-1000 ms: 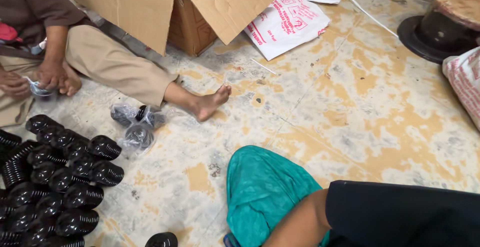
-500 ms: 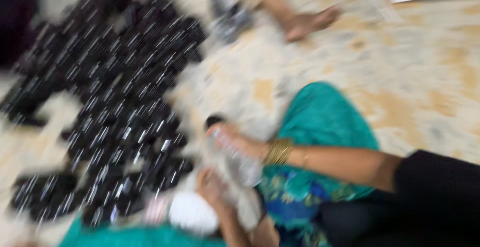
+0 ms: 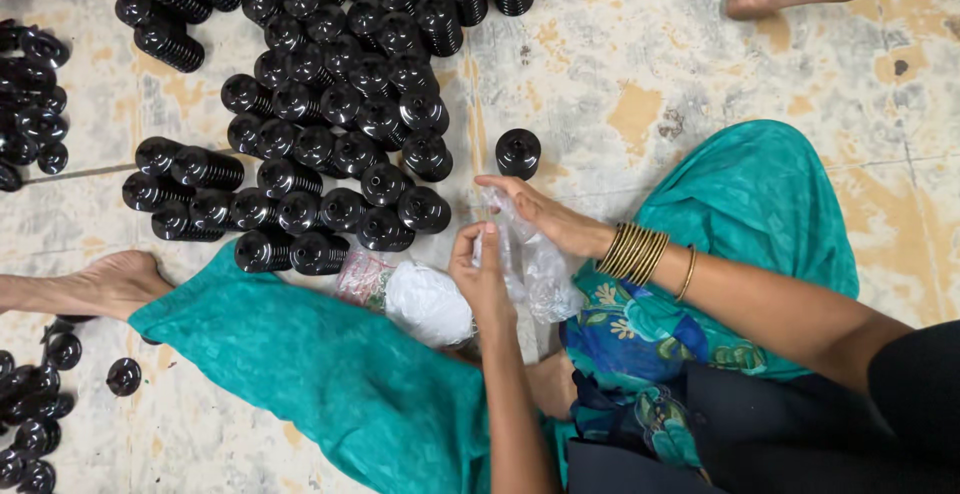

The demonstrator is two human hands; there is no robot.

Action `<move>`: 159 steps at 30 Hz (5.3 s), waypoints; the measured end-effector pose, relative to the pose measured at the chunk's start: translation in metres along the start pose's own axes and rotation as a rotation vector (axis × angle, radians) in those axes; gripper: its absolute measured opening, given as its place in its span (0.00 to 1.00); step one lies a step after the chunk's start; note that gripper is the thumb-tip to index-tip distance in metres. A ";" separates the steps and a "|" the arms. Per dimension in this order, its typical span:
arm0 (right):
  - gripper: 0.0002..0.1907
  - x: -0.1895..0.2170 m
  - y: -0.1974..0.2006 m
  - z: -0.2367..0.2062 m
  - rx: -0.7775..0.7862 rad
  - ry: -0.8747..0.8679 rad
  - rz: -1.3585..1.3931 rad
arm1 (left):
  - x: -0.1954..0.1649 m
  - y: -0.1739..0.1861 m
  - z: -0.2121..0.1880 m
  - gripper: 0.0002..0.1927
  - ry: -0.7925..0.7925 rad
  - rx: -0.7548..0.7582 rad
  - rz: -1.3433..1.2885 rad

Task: The person sits on the floor and wraps black plastic bottles one at a time in clear plastic film, twisting the film around each bottle and setting the wrapped bottle aside with other finished ones.

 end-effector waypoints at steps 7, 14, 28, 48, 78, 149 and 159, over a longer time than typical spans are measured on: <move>0.55 -0.013 0.000 0.002 0.180 0.015 0.142 | -0.001 -0.002 -0.001 0.07 -0.049 0.041 0.083; 0.38 -0.019 0.007 0.001 0.025 0.102 -0.112 | 0.004 0.004 0.000 0.08 -0.038 -0.083 0.027; 0.07 -0.014 0.024 0.004 -0.177 0.008 -0.054 | -0.011 0.001 0.002 0.16 0.246 -0.041 -0.211; 0.11 0.000 0.020 -0.004 -0.191 0.186 -0.468 | 0.017 0.012 0.000 0.08 0.101 -0.134 -0.153; 0.05 -0.038 0.087 0.051 -0.746 0.152 -0.329 | 0.100 -0.045 0.059 0.03 -0.060 -0.056 -0.083; 0.14 -0.050 0.049 0.012 -0.493 0.016 -0.674 | 0.092 -0.002 -0.015 0.02 0.074 0.051 0.456; 0.18 -0.025 0.046 -0.005 -0.499 -0.008 -0.636 | 0.072 -0.001 -0.008 0.04 -0.013 -0.063 0.445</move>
Point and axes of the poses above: each hand's wrist, its own z-axis towards the middle knuckle, its own y-axis out of the back of the hand, x = y × z, the point moved 1 cm from there along z, towards the middle knuckle, and after that the axes turned 14 degrees about -y, right-handed, at the moved point
